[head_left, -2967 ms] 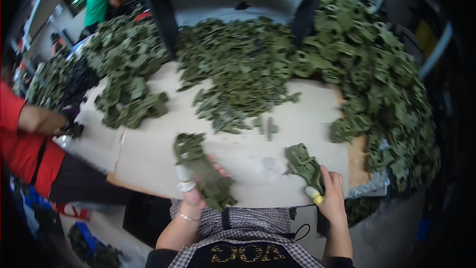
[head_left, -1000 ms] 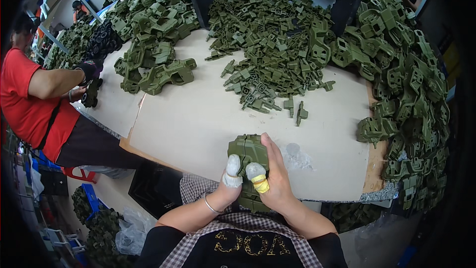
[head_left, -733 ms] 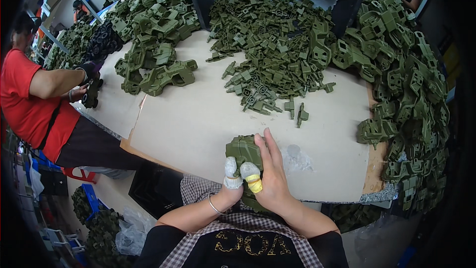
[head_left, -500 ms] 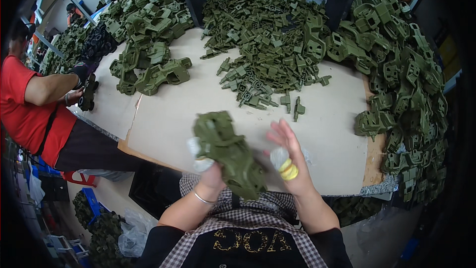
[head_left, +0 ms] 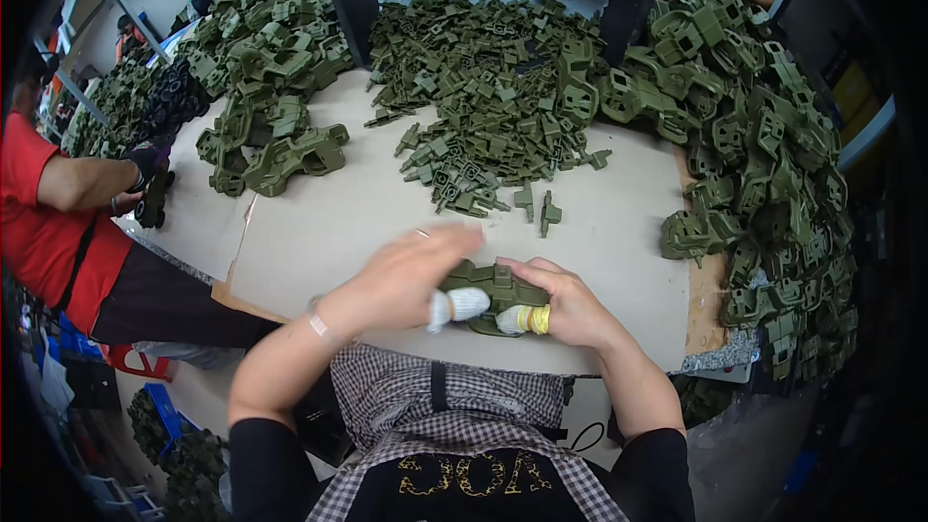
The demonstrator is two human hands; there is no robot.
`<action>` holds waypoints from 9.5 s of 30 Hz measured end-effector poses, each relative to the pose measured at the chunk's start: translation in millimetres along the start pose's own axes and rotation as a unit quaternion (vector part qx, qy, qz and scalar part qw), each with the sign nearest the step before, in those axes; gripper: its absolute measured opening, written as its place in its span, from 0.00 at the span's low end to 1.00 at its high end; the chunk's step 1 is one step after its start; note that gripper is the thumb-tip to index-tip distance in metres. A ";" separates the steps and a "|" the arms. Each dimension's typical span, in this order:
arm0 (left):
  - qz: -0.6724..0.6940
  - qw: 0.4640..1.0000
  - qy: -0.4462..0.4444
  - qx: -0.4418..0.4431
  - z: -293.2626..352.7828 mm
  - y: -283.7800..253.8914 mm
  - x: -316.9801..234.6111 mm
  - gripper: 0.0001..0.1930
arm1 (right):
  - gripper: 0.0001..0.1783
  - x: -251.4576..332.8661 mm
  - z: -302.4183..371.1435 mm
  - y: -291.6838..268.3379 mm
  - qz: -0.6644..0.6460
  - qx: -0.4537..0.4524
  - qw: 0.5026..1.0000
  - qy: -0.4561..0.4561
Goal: The person assembles plastic toy parts by picking up components from the table and fitting and pressing the pieces together by hand.
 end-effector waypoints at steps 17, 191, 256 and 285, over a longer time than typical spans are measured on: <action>-0.016 0.980 -0.069 0.187 -21.4 27.9 7.9 0.24 | 0.31 -8.2 2.5 3.5 0.054 -0.009 0.998 0.009; 0.535 0.834 -0.041 0.123 95.7 122.3 -18.7 0.23 | 0.24 28.2 61.5 60.4 0.172 0.198 0.961 0.088; 0.520 0.804 -0.053 -0.285 69.6 80.6 -13.8 0.32 | 0.21 13.2 25.9 124.0 -0.083 -0.137 0.985 -0.059; 0.859 0.499 -0.056 -0.098 65.3 94.0 23.4 0.33 | 0.19 34.4 92.9 -35.1 0.551 0.043 0.833 0.033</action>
Point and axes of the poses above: each hand's wrist, its own z-axis away from the middle knuckle, its own y-axis out of the palm, x = y × z, the point moved 4 cm from there along -z, towards the middle knuckle, and after that the axes turned 11 degrees about -y, right-handed, at the moved point
